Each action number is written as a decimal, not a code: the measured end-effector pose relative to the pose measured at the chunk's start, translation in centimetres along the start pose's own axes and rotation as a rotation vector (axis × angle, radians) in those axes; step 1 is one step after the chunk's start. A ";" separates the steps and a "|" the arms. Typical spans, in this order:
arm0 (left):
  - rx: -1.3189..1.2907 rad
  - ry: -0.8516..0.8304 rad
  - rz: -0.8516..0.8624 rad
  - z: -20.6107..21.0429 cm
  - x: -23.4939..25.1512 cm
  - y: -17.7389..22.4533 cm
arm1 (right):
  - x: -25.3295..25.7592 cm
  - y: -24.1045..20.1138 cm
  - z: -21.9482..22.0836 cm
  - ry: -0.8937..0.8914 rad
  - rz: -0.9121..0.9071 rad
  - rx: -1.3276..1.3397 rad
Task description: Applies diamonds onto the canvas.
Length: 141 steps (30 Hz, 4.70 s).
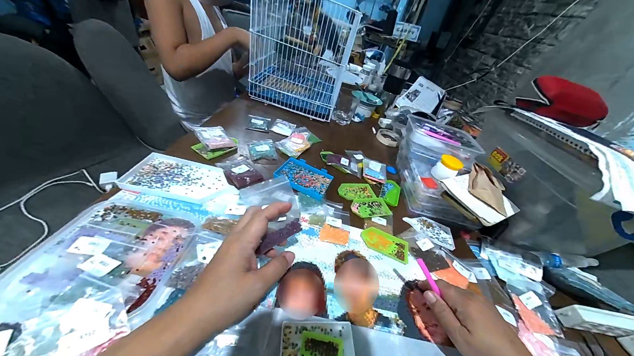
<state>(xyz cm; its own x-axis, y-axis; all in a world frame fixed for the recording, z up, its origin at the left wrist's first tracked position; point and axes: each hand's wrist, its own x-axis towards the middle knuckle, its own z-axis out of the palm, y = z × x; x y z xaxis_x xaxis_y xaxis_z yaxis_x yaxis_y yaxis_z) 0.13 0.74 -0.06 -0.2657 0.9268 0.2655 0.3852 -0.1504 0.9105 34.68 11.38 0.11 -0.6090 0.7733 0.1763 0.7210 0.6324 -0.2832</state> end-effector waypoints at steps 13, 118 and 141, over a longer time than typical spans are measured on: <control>0.014 0.006 0.015 0.0 -0.1 0.1 | 0.7 0.4 0.2 0.069 -0.059 -0.025; 0.049 -0.031 0.013 0.0 0.1 -0.6 | 1.9 -3.7 1.3 -0.192 -0.489 0.261; 0.052 -0.061 0.024 0.0 0.0 0.0 | 8.0 -6.5 1.9 -0.386 -0.545 0.247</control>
<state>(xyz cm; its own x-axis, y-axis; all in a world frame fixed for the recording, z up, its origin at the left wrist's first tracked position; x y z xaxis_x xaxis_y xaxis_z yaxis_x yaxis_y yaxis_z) 0.11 0.68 -0.07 -0.2026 0.9426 0.2655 0.4367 -0.1557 0.8860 24.48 13.34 1.54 -0.9682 0.2494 0.0203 0.2120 0.8606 -0.4631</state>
